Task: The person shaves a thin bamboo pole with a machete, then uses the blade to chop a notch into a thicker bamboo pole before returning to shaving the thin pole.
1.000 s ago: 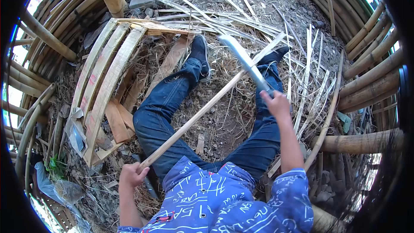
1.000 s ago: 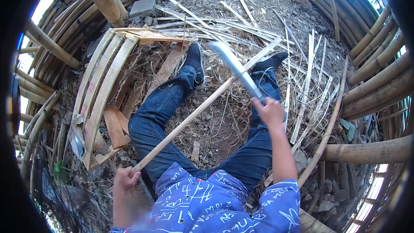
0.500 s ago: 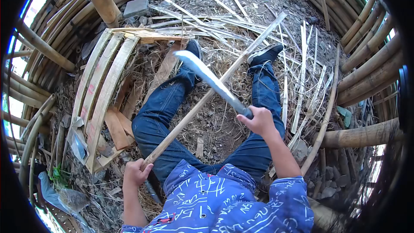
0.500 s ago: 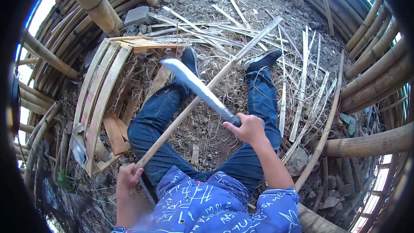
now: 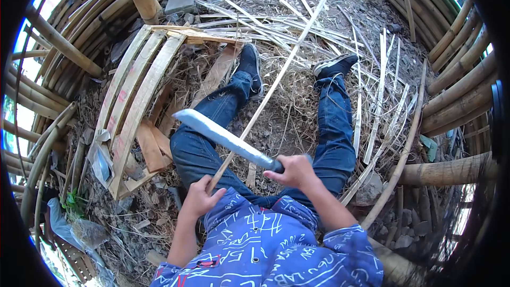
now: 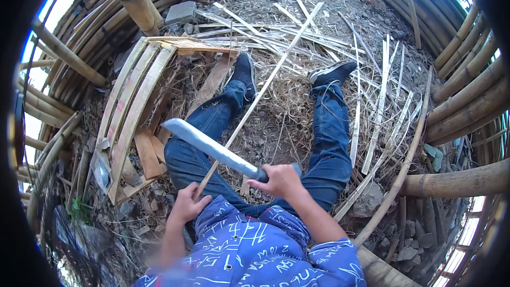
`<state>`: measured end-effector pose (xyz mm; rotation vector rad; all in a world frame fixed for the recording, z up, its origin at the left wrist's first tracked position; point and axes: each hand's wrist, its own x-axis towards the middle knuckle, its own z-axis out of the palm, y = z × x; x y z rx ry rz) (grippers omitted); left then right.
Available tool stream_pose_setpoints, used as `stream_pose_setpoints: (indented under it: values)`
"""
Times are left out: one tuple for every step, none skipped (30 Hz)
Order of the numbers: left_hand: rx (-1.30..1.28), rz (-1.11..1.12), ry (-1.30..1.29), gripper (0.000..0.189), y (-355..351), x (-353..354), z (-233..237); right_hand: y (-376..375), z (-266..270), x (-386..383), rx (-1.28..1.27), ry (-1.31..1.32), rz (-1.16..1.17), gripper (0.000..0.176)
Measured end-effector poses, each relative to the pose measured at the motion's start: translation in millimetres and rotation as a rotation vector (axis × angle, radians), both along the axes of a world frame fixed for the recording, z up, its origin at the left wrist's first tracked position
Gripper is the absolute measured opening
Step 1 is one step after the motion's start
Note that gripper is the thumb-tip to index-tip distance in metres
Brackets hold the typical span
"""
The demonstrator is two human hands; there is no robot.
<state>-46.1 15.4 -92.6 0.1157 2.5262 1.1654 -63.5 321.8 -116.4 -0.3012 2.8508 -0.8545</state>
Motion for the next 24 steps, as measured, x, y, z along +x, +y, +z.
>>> stream_pose_setpoints:
  values:
    - [0.018,0.003,-0.046,0.042,2,1,-7,-9,-4,6,-0.015,-0.042,0.027,0.064]
    - [0.012,0.005,-0.049,0.042,3,2,-10,-18,-11,12,-0.005,-0.071,0.054,0.064]
    - [0.025,0.015,-0.068,0.042,3,3,-11,-26,-15,19,-0.040,-0.093,0.056,0.065]
    - [0.037,0.024,-0.088,0.043,2,4,-13,-33,-17,24,-0.077,-0.116,0.058,0.065]
    - [0.036,0.020,-0.065,0.043,-2,7,-19,-39,-18,29,-0.093,-0.141,0.065,0.066]
    - [0.026,0.021,-0.074,0.043,-5,10,-17,-43,-20,32,-0.102,-0.150,0.067,0.066]
    - [0.029,0.010,-0.088,0.041,-7,13,-13,-46,-24,35,-0.127,-0.196,0.071,0.066]
    - [0.032,-0.001,-0.100,0.040,-10,15,-10,-49,-27,37,-0.150,-0.240,0.077,0.065]
    - [0.024,0.003,-0.108,0.040,-12,18,-8,-50,-31,38,-0.119,-0.303,0.093,0.066]
    - [-0.029,-0.027,-0.169,0.038,-15,21,-7,-51,-32,39,-0.127,-0.311,0.097,0.066]
    - [-0.081,-0.056,-0.230,0.036,-17,24,-5,-51,-33,40,-0.153,-0.315,0.067,0.066]
    - [-0.086,-0.049,-0.239,0.036,-17,27,-5,-51,-33,40,-0.177,-0.318,0.037,0.067]
    - [-0.112,-0.050,-0.199,0.033,-15,30,-4,-50,-36,40,-0.172,-0.354,0.018,0.068]
    - [-0.138,-0.052,-0.158,0.031,-13,32,-4,-50,-36,40,-0.175,-0.361,0.024,0.068]
    - [-0.140,-0.046,-0.166,0.031,-10,33,-2,-49,-36,40,-0.177,-0.346,0.009,0.068]
    - [-0.143,-0.048,-0.117,0.029,-7,33,1,-48,-37,40,-0.176,-0.331,-0.006,0.068]
    - [-0.145,-0.050,-0.068,0.027,-5,32,3,-47,-39,40,-0.192,-0.298,-0.029,0.067]
    - [-0.143,-0.044,-0.074,0.027,-4,31,5,-45,-40,39,-0.190,-0.304,-0.023,0.067]
    - [-0.184,-0.067,-0.032,0.026,-3,31,7,-42,-41,37,-0.180,-0.315,-0.050,0.066]
    - [-0.226,-0.090,0.009,0.025,-3,32,7,-40,-43,35,-0.171,-0.325,-0.076,0.065]
    - [-0.242,-0.110,0.023,0.025,-4,32,7,-37,-48,33,-0.197,-0.330,-0.118,0.065]
    - [-0.245,-0.103,0.016,0.025,-6,32,7,-33,-52,30,-0.213,-0.325,-0.154,0.062]
    - [-0.245,-0.094,-0.015,0.025,-7,32,9,-27,-57,26,-0.244,-0.347,-0.189,0.060]
    - [-0.245,-0.086,-0.046,0.025,-8,32,9,-23,-60,21,-0.274,-0.369,-0.227,0.058]
